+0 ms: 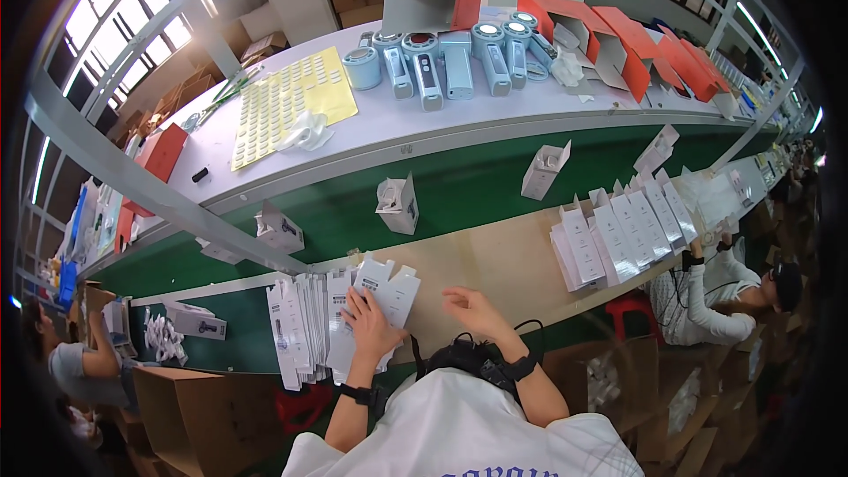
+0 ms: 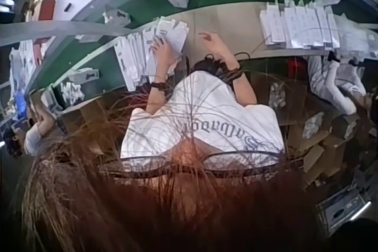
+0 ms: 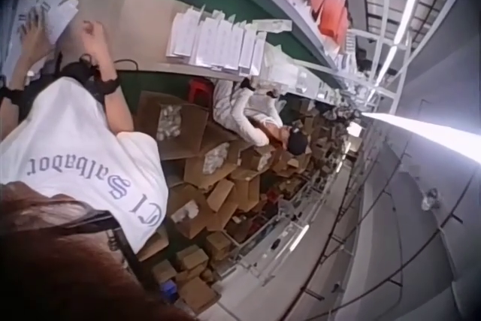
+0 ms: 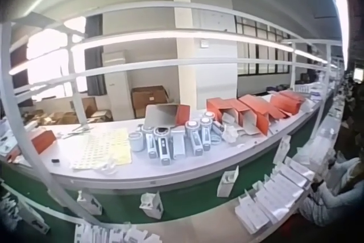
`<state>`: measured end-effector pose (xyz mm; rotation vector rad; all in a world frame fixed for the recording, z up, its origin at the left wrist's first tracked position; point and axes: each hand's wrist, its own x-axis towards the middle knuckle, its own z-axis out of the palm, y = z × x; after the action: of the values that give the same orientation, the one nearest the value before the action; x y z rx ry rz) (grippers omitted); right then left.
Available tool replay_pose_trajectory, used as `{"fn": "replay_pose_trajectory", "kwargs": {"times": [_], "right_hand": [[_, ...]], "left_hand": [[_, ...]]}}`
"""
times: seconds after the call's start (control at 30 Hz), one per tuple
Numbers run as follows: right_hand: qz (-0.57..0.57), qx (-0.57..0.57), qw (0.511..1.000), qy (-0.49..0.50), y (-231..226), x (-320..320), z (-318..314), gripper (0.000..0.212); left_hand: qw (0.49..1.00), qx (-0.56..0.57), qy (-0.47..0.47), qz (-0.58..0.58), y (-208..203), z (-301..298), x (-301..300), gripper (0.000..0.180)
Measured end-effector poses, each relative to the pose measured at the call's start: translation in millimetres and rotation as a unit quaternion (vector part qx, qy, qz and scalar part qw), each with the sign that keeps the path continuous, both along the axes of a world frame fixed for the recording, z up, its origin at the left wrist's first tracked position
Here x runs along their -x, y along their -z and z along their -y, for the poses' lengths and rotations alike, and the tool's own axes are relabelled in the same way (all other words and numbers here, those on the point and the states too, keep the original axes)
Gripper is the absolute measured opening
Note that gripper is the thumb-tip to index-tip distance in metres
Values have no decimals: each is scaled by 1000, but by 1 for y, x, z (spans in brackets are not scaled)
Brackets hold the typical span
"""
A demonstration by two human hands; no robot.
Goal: The person folds a white cardboard box by hand, inserts a paper divider, and places the assembled box onto a stack. This process is repeated for several boxes throughout the video.
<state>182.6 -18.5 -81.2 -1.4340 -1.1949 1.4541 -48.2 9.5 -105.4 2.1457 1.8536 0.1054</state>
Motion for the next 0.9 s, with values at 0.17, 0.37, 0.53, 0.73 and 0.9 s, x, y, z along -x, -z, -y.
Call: {"fn": "replay_pose_trajectory", "kwargs": {"times": [0.17,0.37,0.53,0.73,0.9], "right_hand": [[-197,78,969,125,-44,7,-1,30],[-271,120,953,-59,-51,10,13,31],[-348,126,927,-60,-52,8,23,35],[-314,108,942,-51,-44,3,39,38],[-102,36,992,-61,-51,13,41,32]], "left_hand": [[969,8,219,111,-87,27,-3,123],[946,47,231,221,-101,38,-4,126],[949,31,237,205,-120,40,-5,127],[921,9,313,231,-116,40,-4,124],[918,-42,329,219,-113,38,-2,119]]}}
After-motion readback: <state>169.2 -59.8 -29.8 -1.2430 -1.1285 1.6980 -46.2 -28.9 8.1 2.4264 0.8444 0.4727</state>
